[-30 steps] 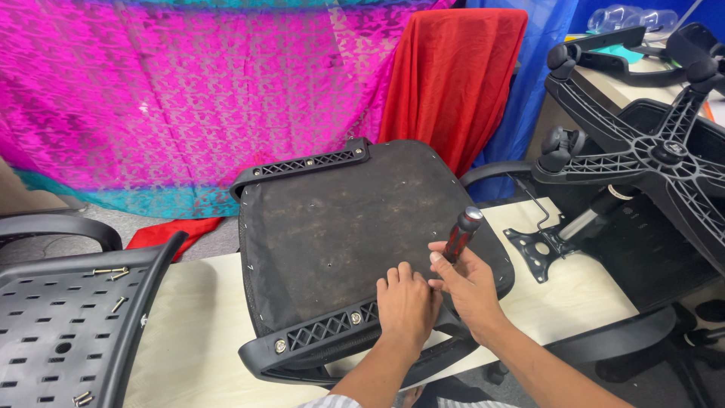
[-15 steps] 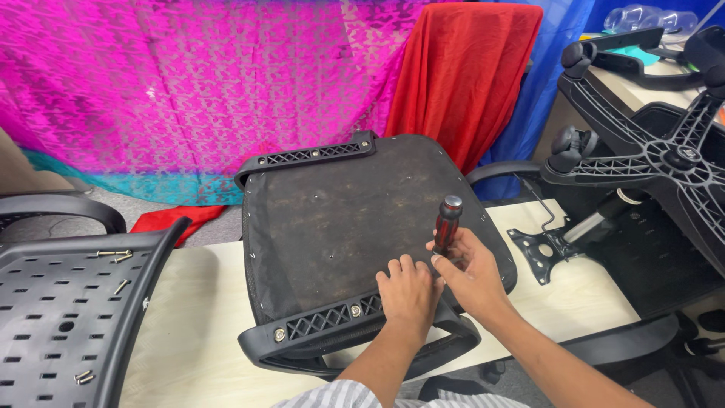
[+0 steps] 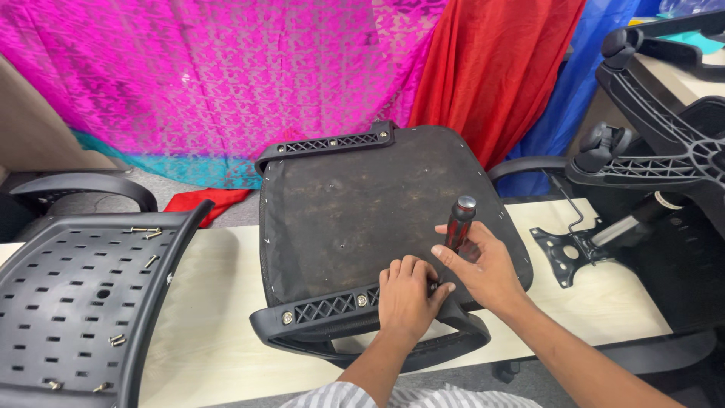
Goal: The person uses a screwdriver to tighten screws on the underside of an office chair seat, securing the seat to its frame. The person works on multiple screw locations around the seat perimeter.
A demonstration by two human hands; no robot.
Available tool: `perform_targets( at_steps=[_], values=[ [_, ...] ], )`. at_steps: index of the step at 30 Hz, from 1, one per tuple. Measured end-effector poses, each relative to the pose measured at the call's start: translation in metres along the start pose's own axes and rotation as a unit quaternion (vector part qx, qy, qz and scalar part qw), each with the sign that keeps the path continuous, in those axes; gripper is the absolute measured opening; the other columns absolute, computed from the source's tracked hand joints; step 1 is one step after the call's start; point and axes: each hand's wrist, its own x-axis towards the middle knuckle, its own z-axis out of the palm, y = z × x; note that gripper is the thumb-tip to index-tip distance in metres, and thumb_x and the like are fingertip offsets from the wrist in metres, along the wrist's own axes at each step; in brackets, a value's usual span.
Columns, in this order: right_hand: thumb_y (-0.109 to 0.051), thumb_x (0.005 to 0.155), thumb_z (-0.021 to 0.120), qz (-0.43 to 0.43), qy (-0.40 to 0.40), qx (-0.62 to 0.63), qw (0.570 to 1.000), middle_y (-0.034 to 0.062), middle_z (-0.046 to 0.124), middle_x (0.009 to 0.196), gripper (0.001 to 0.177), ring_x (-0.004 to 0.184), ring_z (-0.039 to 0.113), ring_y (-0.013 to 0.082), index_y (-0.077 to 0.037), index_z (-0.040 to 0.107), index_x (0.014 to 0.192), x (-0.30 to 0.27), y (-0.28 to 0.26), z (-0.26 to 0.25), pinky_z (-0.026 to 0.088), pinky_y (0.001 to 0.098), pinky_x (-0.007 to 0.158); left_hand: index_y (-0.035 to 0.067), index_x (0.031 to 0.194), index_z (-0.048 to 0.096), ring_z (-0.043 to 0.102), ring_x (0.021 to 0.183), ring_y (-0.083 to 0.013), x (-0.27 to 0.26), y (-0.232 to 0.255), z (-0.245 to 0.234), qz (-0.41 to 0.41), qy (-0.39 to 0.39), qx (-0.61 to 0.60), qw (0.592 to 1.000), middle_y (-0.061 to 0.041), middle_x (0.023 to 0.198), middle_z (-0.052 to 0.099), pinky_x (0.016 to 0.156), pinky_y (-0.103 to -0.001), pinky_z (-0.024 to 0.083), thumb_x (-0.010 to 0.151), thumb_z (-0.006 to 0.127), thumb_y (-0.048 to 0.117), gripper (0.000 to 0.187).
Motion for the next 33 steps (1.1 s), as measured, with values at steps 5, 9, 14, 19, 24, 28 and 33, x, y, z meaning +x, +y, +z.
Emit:
perform_targets(
  at_steps=[5,9,14,19,24,28,33],
  values=[
    [-0.027,0.078,0.083,-0.028,0.003,-0.062,0.998,0.0021,0.073,0.104,0.054,0.1,0.062,0.0168,-0.008,0.065,0.126,0.001,-0.002,-0.006,0.047,0.0355,0.086,0.014,0.105,0.08,0.055,0.115,-0.0213,0.0,-0.008,-0.003,-0.012,-0.011,-0.084,0.996,0.002,0.123,0.065,0.102,-0.038,0.041,0.077,0.084,0.028,0.031],
    [-0.021,0.08,0.078,-0.049,-0.015,-0.028,0.998,0.001,0.076,0.108,0.051,0.107,0.066,0.0157,-0.008,0.062,0.127,-0.002,0.001,-0.009,0.046,0.0387,0.093,0.015,0.103,0.083,0.058,0.117,-0.0227,0.003,-0.011,-0.004,-0.018,-0.029,-0.111,0.993,0.0,0.131,0.067,0.103,-0.038,0.047,0.076,0.085,0.019,0.028],
    [-0.012,0.08,0.065,-0.042,-0.032,-0.002,0.999,-0.0008,0.075,0.103,0.049,0.103,0.067,0.0138,-0.011,0.062,0.128,-0.002,0.0,-0.008,0.046,0.0358,0.096,0.013,0.101,0.082,0.063,0.116,-0.0227,0.005,-0.014,-0.004,-0.034,-0.037,-0.148,0.988,-0.001,0.128,0.069,0.096,-0.037,0.054,0.075,0.084,0.014,0.026],
    [-0.021,0.084,0.074,-0.024,-0.035,-0.001,0.999,-0.0001,0.072,0.096,0.031,0.094,0.067,0.0137,-0.01,0.068,0.112,0.003,-0.005,-0.006,0.049,0.0321,0.088,0.012,0.096,0.083,0.064,0.114,-0.021,0.002,-0.005,-0.005,-0.077,-0.025,-0.132,0.988,-0.001,0.119,0.073,0.096,-0.036,0.054,0.073,0.086,0.02,0.024],
    [-0.029,0.085,0.08,-0.062,-0.053,-0.015,0.997,0.0013,0.063,0.099,0.032,0.091,0.061,0.0151,-0.011,0.072,0.11,0.009,-0.005,-0.014,0.046,0.0335,0.079,0.009,0.088,0.083,0.066,0.108,-0.0213,0.003,0.007,-0.009,-0.104,-0.015,-0.109,0.989,-0.003,0.111,0.073,0.094,-0.037,0.054,0.071,0.088,0.021,0.021],
    [-0.028,0.08,0.082,-0.055,-0.062,-0.034,0.996,0.0013,0.071,0.096,0.042,0.092,0.061,0.0162,-0.013,0.071,0.118,0.013,-0.003,-0.022,0.047,0.0335,0.083,0.004,0.081,0.078,0.066,0.103,-0.0235,0.003,0.013,-0.006,-0.104,-0.011,-0.058,0.993,-0.006,0.103,0.073,0.092,-0.038,0.053,0.075,0.087,0.026,0.024],
    [-0.026,0.077,0.083,-0.064,-0.072,-0.041,0.994,0.0027,0.074,0.102,0.051,0.1,0.065,0.016,-0.013,0.067,0.124,0.021,-0.002,-0.031,0.047,0.0343,0.088,0.004,0.082,0.075,0.059,0.107,-0.0287,0.001,0.013,0.009,-0.034,0.009,0.046,0.998,-0.008,0.102,0.067,0.096,-0.045,0.046,0.085,0.077,0.03,0.026]
  ],
)
